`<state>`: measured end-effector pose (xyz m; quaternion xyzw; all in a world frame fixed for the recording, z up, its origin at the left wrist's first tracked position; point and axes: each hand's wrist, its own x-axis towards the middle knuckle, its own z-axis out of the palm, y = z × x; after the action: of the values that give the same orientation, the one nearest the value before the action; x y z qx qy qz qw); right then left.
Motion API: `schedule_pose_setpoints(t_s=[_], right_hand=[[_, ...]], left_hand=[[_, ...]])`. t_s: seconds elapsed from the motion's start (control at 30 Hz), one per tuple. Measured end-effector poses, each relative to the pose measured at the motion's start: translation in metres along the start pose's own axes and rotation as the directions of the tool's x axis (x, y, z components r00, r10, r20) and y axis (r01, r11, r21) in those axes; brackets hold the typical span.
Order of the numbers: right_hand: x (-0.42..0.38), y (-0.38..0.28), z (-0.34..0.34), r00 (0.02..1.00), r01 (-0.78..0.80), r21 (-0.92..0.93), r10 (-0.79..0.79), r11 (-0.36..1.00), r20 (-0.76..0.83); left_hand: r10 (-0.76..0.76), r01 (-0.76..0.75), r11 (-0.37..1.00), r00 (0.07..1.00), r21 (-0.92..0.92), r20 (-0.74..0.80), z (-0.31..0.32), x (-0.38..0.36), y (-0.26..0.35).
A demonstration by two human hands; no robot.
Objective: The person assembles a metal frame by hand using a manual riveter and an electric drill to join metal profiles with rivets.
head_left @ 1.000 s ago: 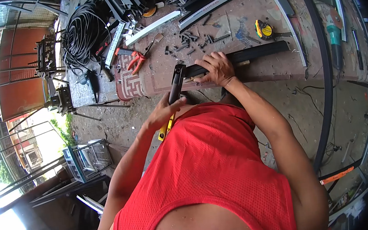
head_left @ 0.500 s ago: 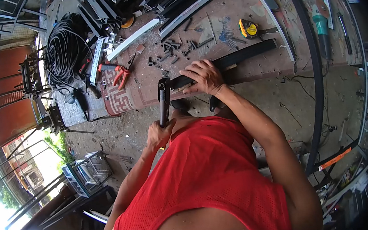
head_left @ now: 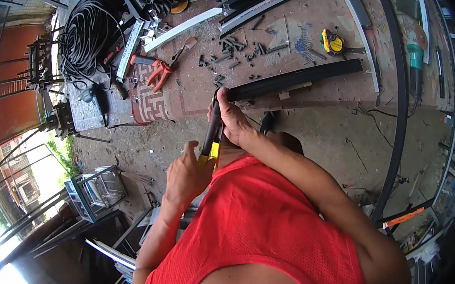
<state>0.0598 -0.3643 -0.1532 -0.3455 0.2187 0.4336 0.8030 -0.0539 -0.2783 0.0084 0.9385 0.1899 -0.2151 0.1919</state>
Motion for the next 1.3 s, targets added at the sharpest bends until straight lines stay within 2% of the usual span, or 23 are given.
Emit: schedule_pose_setpoints(t_s=[0.03,0.07,0.13,0.17,0.2,0.27,0.3,0.4,0.43,0.47,0.53,0.6,0.63,0.67,0.7,0.77,0.8,0.9,1.0,1.03,1.17,1.27,1.3], right_hand=[[0.009,0.013,-0.010,0.997,0.082,-0.072,-0.083,0.994,-0.008],[0.013,0.022,-0.015,0.996,0.071,-0.033,-0.072,0.997,-0.043],[0.014,0.014,-0.008,0.999,0.021,0.047,-0.019,0.999,-0.041],[0.007,0.003,0.000,0.999,-0.027,0.090,0.028,0.996,-0.018],[0.001,-0.005,-0.003,0.995,-0.047,0.101,0.038,0.994,0.091],[0.003,-0.003,-0.006,0.997,-0.056,0.087,0.050,0.995,0.063],[0.001,-0.004,-0.008,0.995,-0.065,0.088,0.058,0.994,0.078],[0.001,-0.009,-0.002,0.992,-0.066,0.083,0.057,0.994,0.108],[-0.002,-0.008,-0.001,0.995,-0.048,0.072,0.042,0.996,0.087],[-0.003,-0.009,-0.002,0.998,-0.034,0.059,0.031,0.998,0.058],[0.004,-0.002,-0.005,0.997,-0.034,0.123,0.025,0.992,0.070],[0.013,0.011,-0.011,0.999,0.048,0.053,-0.048,0.997,-0.004],[0.031,0.028,-0.028,0.997,0.077,-0.060,-0.078,0.995,-0.023],[0.020,0.019,-0.020,0.997,0.069,0.027,-0.069,0.997,-0.023],[0.008,0.007,-0.012,0.999,0.038,0.044,-0.038,0.998,0.018],[-0.003,-0.006,0.000,0.996,0.020,0.065,-0.026,0.998,0.091],[0.002,-0.002,-0.002,0.999,0.012,0.014,-0.013,1.000,0.041],[-0.004,-0.002,0.000,0.998,0.042,0.014,-0.042,0.999,0.045],[0.002,0.005,0.003,0.998,0.066,0.014,-0.067,0.998,0.010],[0.003,0.006,0.000,0.997,0.051,0.010,-0.052,0.999,0.050],[-0.001,-0.001,-0.003,0.995,0.045,0.056,-0.050,0.997,0.086],[0.002,0.001,-0.005,0.998,0.017,0.101,-0.023,0.995,0.064],[0.002,0.000,-0.005,0.997,0.036,0.079,-0.041,0.996,0.064]], left_hand=[[-0.101,0.100,0.995,0.994,-0.025,-0.030,-0.031,-0.007,0.025],[-0.204,0.201,0.978,0.977,-0.056,-0.063,-0.051,-0.008,0.040],[-0.085,0.068,0.990,0.988,-0.126,-0.131,-0.021,0.006,0.012],[-0.026,0.014,0.986,0.997,-0.168,-0.070,0.009,0.020,-0.011],[-0.032,0.042,0.968,0.999,-0.249,0.045,0.031,0.029,-0.026],[0.017,0.004,0.942,0.998,-0.336,0.058,0.063,0.034,-0.042],[-0.079,0.235,0.873,0.933,-0.427,0.351,0.058,0.033,-0.033],[-0.209,0.281,0.881,0.953,-0.381,0.220,0.099,0.045,-0.038],[-0.128,0.200,0.909,0.969,-0.366,0.210,0.102,0.047,-0.041],[-0.111,0.144,0.958,0.983,-0.246,0.145,0.103,0.046,-0.046],[-0.054,0.053,0.998,0.998,0.020,0.034,0.066,0.030,-0.036],[-0.013,0.014,0.999,1.000,-0.042,0.024,-0.008,0.004,-0.010],[-0.076,0.081,0.987,0.996,-0.137,0.039,-0.036,-0.002,0.007],[-0.134,0.144,0.962,0.989,-0.232,0.059,-0.050,-0.003,0.017],[0.067,-0.082,0.984,0.993,-0.161,-0.096,-0.023,0.002,-0.001],[0.056,-0.048,0.957,0.998,-0.287,0.019,0.028,0.029,-0.025],[-0.106,0.315,0.843,0.892,-0.436,0.439,0.035,0.039,-0.028],[-0.151,0.242,0.892,0.956,-0.382,0.253,0.069,0.047,-0.043],[-0.041,0.094,0.897,0.991,-0.432,0.131,0.090,0.048,-0.059],[-0.051,0.137,0.856,0.982,-0.499,0.182,0.096,0.048,-0.064],[-0.168,0.220,0.889,0.973,-0.401,0.161,0.110,0.053,-0.051],[-0.116,0.133,0.933,0.991,-0.335,0.073,0.097,0.055,-0.042],[-0.093,0.093,0.976,0.996,-0.198,0.012,0.089,0.053,-0.045]])
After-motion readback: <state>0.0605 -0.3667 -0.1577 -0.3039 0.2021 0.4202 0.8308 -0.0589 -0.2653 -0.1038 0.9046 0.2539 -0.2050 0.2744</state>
